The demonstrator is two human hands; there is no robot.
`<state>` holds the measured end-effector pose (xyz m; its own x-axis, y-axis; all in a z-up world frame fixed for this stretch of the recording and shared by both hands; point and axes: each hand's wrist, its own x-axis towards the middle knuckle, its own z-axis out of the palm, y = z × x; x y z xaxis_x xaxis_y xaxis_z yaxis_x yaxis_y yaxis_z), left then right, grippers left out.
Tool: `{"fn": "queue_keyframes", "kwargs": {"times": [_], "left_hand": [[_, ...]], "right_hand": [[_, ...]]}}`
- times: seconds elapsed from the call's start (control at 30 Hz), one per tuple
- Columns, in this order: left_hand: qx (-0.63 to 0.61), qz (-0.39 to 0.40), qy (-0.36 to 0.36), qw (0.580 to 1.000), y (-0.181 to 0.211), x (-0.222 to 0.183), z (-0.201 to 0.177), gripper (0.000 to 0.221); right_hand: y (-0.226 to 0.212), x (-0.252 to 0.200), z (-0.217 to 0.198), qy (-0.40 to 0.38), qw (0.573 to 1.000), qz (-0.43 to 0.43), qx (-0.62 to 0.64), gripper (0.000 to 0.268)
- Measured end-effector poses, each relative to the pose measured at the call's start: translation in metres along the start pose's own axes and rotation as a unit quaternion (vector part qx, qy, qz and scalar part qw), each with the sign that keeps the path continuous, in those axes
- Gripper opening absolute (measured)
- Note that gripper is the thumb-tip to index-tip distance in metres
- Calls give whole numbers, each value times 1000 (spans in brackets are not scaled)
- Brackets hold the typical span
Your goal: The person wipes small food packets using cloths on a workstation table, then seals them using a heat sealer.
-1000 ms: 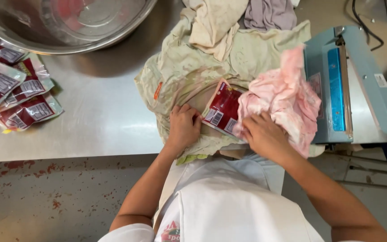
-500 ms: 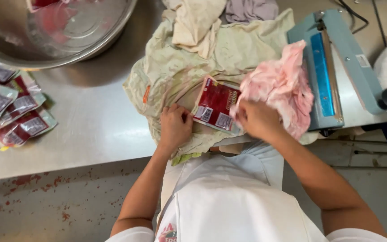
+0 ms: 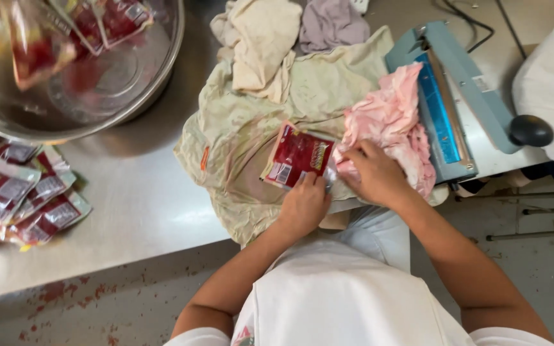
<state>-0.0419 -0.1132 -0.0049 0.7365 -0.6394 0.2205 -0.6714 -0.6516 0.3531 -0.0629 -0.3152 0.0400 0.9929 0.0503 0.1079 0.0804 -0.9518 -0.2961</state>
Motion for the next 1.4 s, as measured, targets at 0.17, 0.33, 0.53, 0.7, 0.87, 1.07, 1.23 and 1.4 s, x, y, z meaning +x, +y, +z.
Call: {"fn": "queue_keyframes", "kwargs": {"times": [0.17, 0.33, 0.53, 0.7, 0.87, 1.07, 1.23, 1.4], "left_hand": [[22, 31, -34, 999, -11, 6, 6, 13], [-76, -17, -132, 988, -26, 22, -3, 15], [-63, -104, -144, 982, 6, 23, -23, 33], [63, -38, -92, 993, -2, 10, 27, 24], [-76, -78, -187, 976, -17, 33, -10, 15], [-243, -168, -222, 929, -36, 30, -22, 16], [-173, -147, -174, 958, -14, 28, -16, 18], [-151, -119, -204, 960, -15, 35, -11, 19]], "right_hand": [[9, 1, 6, 4, 1000, -18, -18, 35], [24, -1, 12, 43, 998, -35, 18, 42], [30, -15, 42, 109, 991, -50, -64, 22], [31, -14, 52, 117, 991, -16, -56, 26], [33, -15, 35, 98, 995, 1, 16, 34], [38, -21, 34, 113, 989, 9, 98, 35], [-1, -38, 0, 32, 999, -3, -35, 27], [19, -39, 16, 35, 997, 73, 19, 35]]}}
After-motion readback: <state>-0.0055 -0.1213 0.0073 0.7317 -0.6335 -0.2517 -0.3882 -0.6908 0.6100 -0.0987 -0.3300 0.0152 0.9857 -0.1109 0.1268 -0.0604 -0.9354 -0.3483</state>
